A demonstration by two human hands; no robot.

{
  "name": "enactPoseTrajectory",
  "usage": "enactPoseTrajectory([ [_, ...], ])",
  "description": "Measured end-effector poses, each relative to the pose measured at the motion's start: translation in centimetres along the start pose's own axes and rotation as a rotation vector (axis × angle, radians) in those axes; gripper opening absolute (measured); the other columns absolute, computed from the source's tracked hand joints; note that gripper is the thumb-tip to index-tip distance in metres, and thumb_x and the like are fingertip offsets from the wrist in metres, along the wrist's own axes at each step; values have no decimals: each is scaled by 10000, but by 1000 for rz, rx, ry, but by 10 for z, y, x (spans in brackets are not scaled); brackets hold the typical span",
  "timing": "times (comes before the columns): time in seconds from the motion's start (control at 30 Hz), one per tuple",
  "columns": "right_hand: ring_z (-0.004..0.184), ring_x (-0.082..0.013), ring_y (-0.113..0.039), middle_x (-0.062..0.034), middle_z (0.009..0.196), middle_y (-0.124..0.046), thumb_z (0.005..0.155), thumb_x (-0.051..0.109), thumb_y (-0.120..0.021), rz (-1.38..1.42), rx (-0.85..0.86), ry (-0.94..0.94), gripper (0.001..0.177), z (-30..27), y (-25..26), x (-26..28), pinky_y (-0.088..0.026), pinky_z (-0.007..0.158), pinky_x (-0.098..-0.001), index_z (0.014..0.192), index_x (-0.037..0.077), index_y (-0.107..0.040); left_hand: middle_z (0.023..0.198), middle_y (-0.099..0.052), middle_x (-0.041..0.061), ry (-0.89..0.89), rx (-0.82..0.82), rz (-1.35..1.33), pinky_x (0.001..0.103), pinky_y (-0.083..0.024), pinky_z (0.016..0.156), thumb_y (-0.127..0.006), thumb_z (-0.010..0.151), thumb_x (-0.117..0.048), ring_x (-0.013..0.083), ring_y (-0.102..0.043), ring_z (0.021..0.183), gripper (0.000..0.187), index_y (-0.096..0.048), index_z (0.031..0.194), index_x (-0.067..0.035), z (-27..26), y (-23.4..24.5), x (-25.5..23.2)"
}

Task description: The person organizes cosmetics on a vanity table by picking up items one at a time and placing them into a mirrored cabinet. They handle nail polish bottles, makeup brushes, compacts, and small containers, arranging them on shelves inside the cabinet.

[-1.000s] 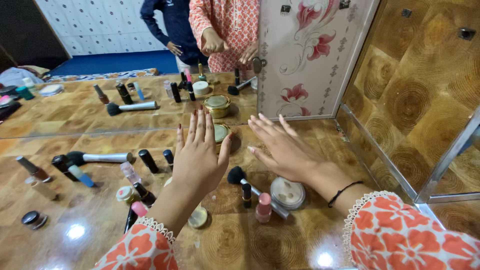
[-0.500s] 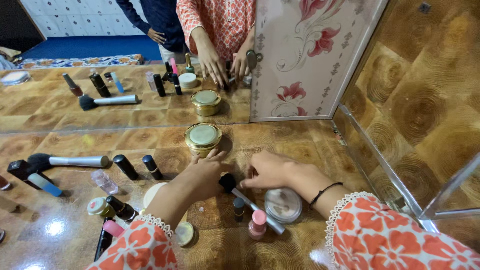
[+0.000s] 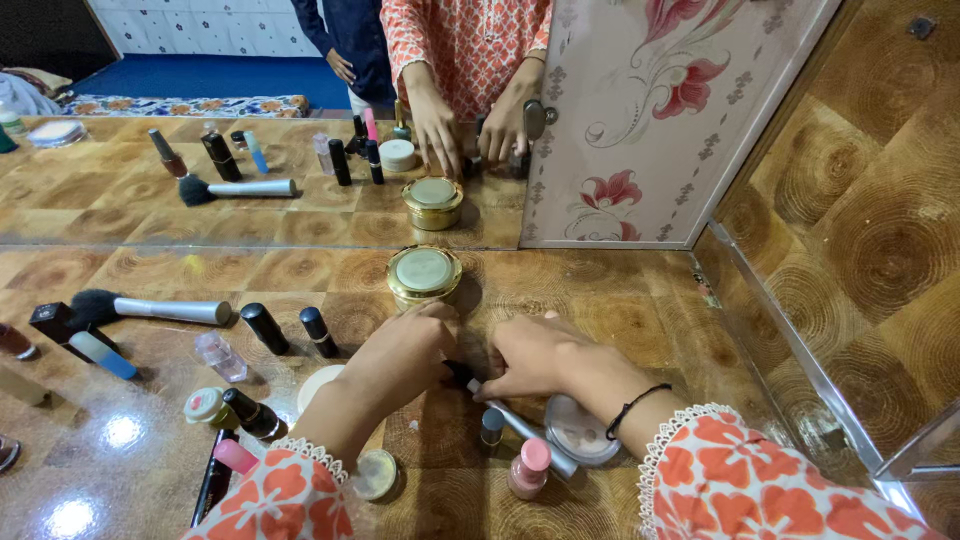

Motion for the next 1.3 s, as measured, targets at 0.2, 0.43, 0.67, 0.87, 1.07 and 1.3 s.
enactPoseTrajectory([
  [0.2,867,-285,-751,-125,906,-768,778,546,-766,74,-37,15,508,3,-1,-6,-572,812,-411,939,64,-770,1283,-648,107,-80,-54,2,406,-487,988,-789,679,-73,320,-609,1176,176,-821,851,-96,3,25,1],
  [0.43,791,-254,-772,-150,870,-783,758,318,-782,218,-150,292,335,11,1,-13,-598,764,-369,954,47,-767,1225,-672,113,-68,-162,10,417,-503,965,-768,733,-77,332,-626,1144,129,-821,846,-111,8,65,-22],
  [0.67,718,-191,-743,-99,845,-784,800,321,-807,428,-541,147,293,-8,35,-9,-576,707,-342,930,59,-796,1185,-702,184,-165,-466,-167,431,-503,999,-731,705,24,381,-639,1149,497,-705,1198,-32,13,108,-40],
  [0.87,703,-87,-729,-31,815,-805,861,252,-785,600,-898,213,210,-55,78,0,-571,672,-261,921,52,-804,1245,-682,217,-81,-348,-601,359,-512,965,-786,671,44,255,-645,1189,688,-549,1316,86,29,90,-49],
  [1.07,651,-65,-717,-41,753,-782,824,275,-821,547,-1013,167,240,-118,105,3,-568,610,-255,898,48,-795,962,-812,69,-88,-344,-868,250,-586,743,-731,886,-97,53,-721,849,261,-762,1095,57,40,103,-104],
  [1.3,617,-76,-672,-45,708,-764,827,283,-816,425,-1125,140,245,-194,96,-40,-536,589,-263,902,50,-808,941,-812,76,-142,-284,-1051,240,-582,736,-714,911,-99,57,-715,837,228,-759,1064,64,51,78,-188],
])
Point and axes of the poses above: each hand's wrist, its own z-axis towards the middle knuckle, its own y-axis out of the back of the hand, x = y × z, the point moved 2 cm from there along z, towards the middle knuckle
